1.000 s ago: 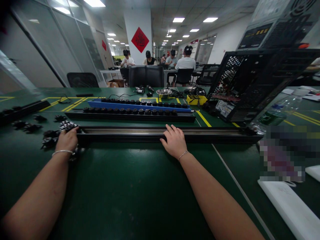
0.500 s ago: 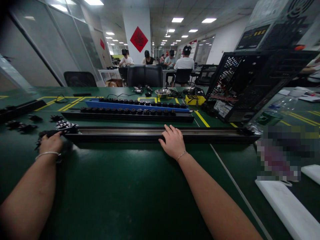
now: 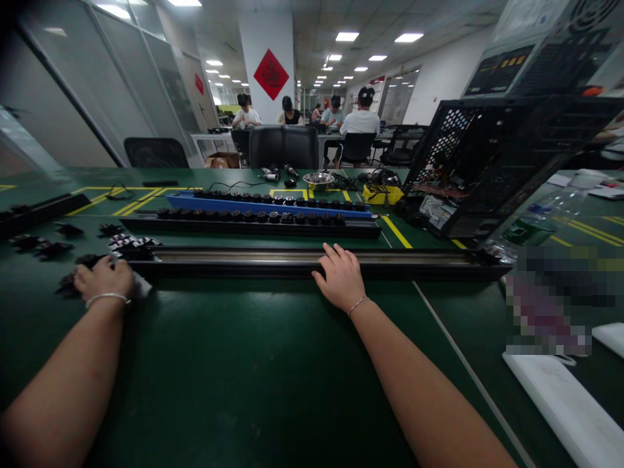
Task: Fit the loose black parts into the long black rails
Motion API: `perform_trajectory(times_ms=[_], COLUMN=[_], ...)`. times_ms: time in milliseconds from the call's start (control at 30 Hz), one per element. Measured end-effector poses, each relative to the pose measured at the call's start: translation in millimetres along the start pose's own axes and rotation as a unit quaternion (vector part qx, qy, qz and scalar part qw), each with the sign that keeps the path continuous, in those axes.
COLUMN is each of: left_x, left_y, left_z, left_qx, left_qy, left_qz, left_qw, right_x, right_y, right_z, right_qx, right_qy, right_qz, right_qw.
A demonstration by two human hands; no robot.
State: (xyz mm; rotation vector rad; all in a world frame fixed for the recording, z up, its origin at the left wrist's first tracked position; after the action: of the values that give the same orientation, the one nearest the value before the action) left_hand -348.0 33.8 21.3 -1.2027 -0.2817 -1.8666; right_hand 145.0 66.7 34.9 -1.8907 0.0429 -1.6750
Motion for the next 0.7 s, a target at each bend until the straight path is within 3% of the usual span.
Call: perform_trajectory(times_ms=[67,133,200,300,433,533,700], left_x=[16.4,28.6,31.0,25.4,-13.6,-35.8,-52.5], left_y=[15.3,32.2,51.3,92.5,151.1,169.2,154.4], left_z=[20.3,48.2,75.5,119.3,162.4,167.2,144.4], left_qx=[-0.025,-0.1,-0.171,-0.308,-0.458,-0.495,-0.443], left_qy=[0.046,0.049,0.038,0.038,-0.026,-0.05,-0.082], left_qz=[0.065,0.11,0.113,0.1,-0.031,-0.076,-0.088], left_qw=[0.996,0.988,0.978,0.945,0.888,0.864,0.888], right_x=[-0.2,-0.3,-0.6,-0.6,0.8,6.3,25.0], right_y=[0.0,0.0,-0.2,-0.2,1.1,3.7,20.6], right_z=[0.2,0.2,-0.1,-0.6,1.0,19.6,95.5], right_qx=[-0.001,-0.002,-0.001,0.001,0.012,-0.018,-0.171], right_qy=[0.003,0.005,0.005,0.003,-0.018,-0.044,-0.036], right_qz=[0.001,0.001,0.0,0.001,0.002,0.022,0.113], right_qw=[1.0,1.0,1.0,1.0,1.0,0.999,0.978])
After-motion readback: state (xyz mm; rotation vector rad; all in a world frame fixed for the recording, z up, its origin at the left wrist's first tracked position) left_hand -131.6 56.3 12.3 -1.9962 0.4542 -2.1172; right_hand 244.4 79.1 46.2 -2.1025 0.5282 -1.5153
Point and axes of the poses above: each hand's wrist, its own y-axis away from the middle knuckle, its own x-axis out of the back of the hand, z = x × y, the point moved 8 cm from there along -y, towards the middle knuckle, and after that the axes turned 1 degree about x, right-handed, at the moved point
